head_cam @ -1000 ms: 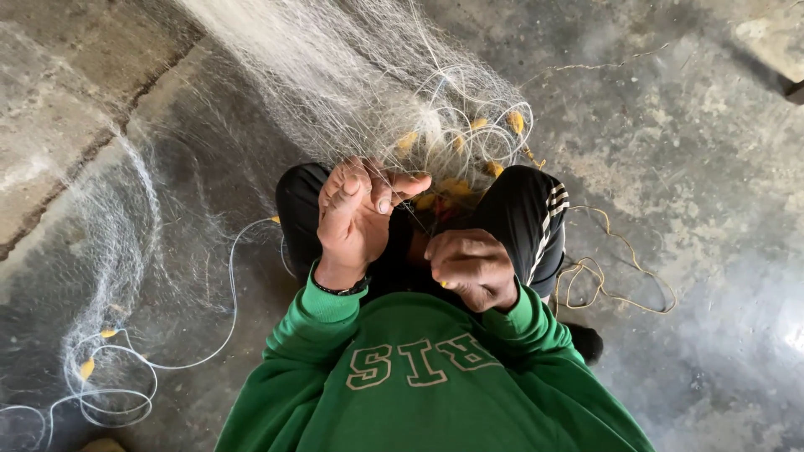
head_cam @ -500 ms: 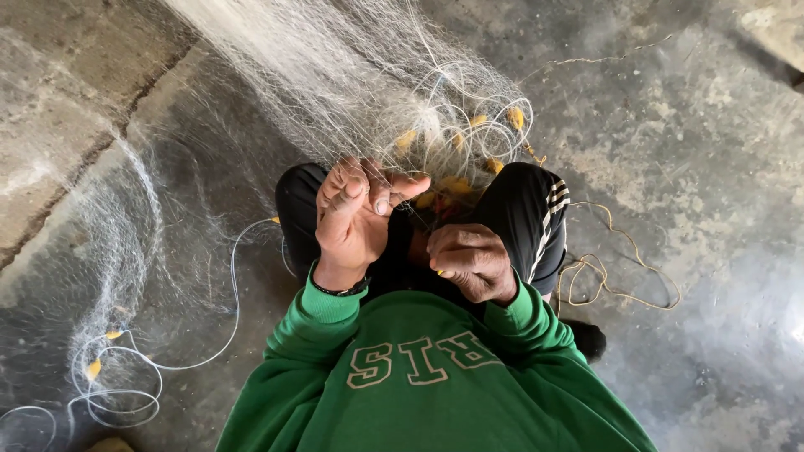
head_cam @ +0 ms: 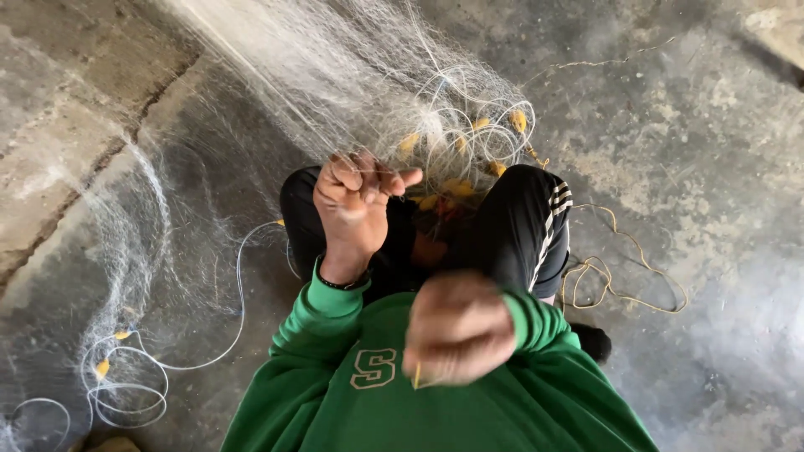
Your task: The person repairs a fishing net by aligning its spider webs on a stick, then cutting the webs with scissors. The person then pulls the cut webs by hand.
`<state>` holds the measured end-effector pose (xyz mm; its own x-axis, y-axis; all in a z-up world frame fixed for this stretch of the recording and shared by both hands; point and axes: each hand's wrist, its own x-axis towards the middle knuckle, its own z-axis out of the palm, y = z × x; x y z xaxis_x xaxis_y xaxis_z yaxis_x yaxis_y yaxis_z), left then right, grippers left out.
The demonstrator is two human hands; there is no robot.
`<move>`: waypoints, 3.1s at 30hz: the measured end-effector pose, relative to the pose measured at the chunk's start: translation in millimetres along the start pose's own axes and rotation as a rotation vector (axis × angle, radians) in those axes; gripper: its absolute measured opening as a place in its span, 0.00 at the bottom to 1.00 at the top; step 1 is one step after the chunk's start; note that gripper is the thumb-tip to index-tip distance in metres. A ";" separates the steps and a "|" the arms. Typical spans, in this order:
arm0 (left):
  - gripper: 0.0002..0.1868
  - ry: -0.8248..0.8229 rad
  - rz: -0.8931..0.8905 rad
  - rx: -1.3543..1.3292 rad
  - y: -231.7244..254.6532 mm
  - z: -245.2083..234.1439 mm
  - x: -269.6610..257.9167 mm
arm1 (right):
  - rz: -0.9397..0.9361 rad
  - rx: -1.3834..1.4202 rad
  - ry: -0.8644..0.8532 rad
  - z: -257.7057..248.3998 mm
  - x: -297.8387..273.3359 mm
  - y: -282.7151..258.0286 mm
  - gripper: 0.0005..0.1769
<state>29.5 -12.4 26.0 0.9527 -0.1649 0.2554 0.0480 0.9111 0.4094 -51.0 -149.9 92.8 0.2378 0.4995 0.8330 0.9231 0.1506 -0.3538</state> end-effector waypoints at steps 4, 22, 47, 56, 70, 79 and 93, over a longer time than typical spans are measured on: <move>0.15 -0.193 0.139 -0.133 -21.6 -43.4 -6.5 | 0.102 -0.143 0.091 -18.4 18.5 36.5 0.09; 0.21 -0.119 0.240 0.242 -45.7 -141.9 -13.5 | 0.114 -0.194 0.254 -18.5 56.5 73.7 0.04; 0.27 0.011 0.392 1.228 37.0 15.9 0.0 | -0.139 0.175 0.565 -51.5 66.2 -18.3 0.08; 0.19 0.030 0.265 0.814 40.9 10.1 15.4 | 0.153 -0.154 -0.524 -29.1 74.0 -27.5 0.06; 0.41 -0.317 -0.090 0.407 36.1 1.7 -0.5 | 0.284 -0.575 -0.131 -17.8 62.8 46.4 0.15; 0.32 -0.249 -0.049 0.319 26.1 -8.9 -2.7 | 0.342 -0.721 -0.260 -13.7 64.5 46.8 0.23; 0.30 -0.319 -0.019 0.791 48.3 30.8 7.9 | -0.150 -0.438 0.273 5.1 97.3 62.8 0.08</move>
<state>30.1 18.7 74.7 0.8179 -0.3846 0.4280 -0.2737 0.3942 0.8773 28.6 -87.5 149.4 0.1092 0.2507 0.9619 0.9788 -0.1956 -0.0602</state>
